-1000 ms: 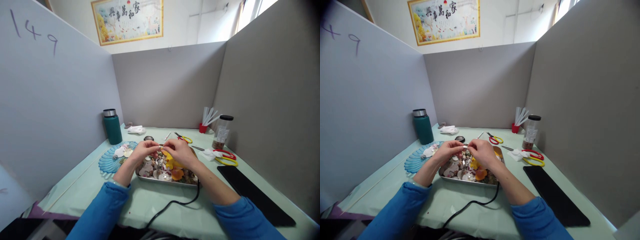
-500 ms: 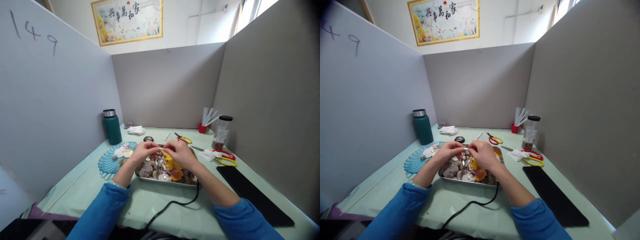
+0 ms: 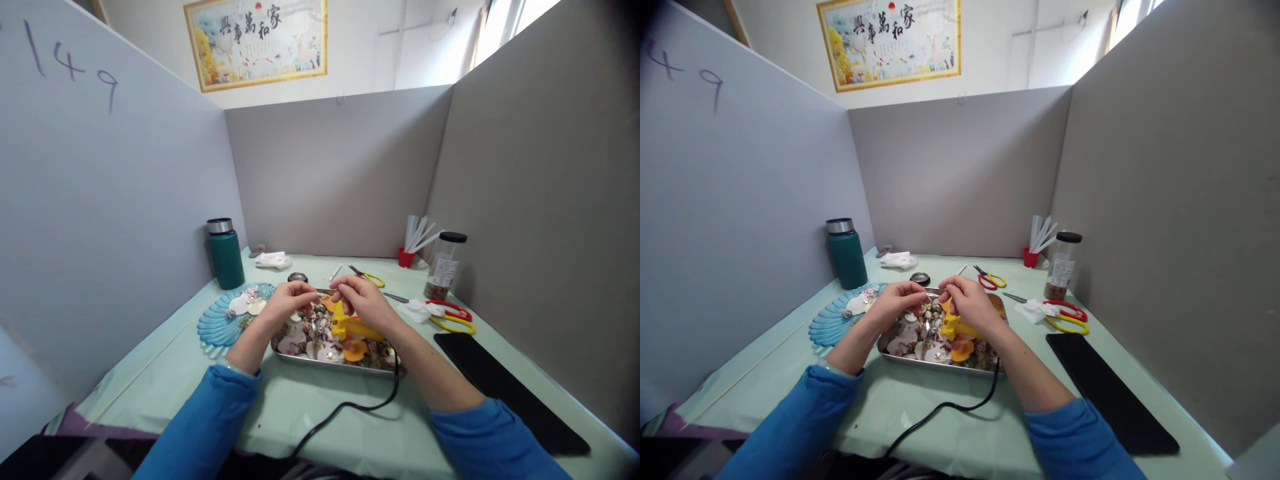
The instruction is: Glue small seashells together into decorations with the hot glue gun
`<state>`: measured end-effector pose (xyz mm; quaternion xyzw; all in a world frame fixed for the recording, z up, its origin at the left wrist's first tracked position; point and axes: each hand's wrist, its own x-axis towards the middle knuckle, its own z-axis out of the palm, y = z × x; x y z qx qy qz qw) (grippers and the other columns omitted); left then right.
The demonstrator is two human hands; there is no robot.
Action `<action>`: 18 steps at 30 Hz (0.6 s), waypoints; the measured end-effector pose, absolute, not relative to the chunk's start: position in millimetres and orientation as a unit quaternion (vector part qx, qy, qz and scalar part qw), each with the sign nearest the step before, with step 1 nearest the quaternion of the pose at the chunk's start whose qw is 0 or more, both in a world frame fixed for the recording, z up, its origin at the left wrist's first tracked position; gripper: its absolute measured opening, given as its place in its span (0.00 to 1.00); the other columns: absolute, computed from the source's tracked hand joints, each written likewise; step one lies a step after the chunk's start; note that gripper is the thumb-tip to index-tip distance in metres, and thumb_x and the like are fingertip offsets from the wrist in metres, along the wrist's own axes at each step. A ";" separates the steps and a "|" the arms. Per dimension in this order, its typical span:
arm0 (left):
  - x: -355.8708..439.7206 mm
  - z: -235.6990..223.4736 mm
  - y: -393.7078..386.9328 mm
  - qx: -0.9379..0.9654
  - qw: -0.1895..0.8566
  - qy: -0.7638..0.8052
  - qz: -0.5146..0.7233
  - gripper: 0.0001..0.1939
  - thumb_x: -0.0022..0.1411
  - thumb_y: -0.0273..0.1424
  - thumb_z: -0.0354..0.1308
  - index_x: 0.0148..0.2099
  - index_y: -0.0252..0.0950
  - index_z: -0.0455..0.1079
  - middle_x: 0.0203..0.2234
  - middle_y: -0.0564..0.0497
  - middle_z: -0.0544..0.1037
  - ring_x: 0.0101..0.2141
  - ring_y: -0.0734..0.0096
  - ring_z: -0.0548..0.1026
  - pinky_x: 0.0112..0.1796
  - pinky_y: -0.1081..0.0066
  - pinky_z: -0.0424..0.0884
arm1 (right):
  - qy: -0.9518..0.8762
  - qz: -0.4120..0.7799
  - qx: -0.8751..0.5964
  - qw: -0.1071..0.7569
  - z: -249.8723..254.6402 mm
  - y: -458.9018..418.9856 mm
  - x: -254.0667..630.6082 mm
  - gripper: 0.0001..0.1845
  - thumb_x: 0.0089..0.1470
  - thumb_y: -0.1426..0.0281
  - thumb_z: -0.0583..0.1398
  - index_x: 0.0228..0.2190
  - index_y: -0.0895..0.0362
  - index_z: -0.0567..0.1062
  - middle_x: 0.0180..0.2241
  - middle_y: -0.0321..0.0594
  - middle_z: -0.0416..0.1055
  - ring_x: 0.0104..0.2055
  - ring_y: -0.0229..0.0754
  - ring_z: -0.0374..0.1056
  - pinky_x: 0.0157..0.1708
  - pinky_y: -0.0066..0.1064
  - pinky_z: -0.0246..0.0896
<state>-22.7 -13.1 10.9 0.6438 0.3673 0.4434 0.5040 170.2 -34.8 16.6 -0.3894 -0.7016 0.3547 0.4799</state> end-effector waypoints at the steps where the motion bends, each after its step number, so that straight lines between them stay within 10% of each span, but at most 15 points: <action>1: -22.6 11.5 -13.5 0.643 0.505 0.369 0.442 0.14 0.47 0.37 0.64 0.33 0.31 0.71 0.25 0.49 0.76 0.20 0.77 0.70 0.25 0.74 0.68 | -0.686 0.383 -0.382 0.487 16.6 -33.5 170.2 0.11 0.53 0.68 0.50 0.35 0.57 0.70 0.27 0.35 0.71 0.18 0.31 0.60 0.19 0.23 0.56; 18: -22.9 12.0 -13.0 0.620 0.511 0.382 0.458 0.15 0.45 0.37 0.65 0.32 0.31 0.71 0.25 0.48 0.77 0.19 0.78 0.70 0.24 0.75 0.68 | -0.737 0.265 -0.436 0.442 16.5 -32.6 177.7 0.13 0.52 0.69 0.48 0.37 0.56 0.69 0.17 0.29 0.59 0.17 0.33 0.54 0.18 0.24 0.49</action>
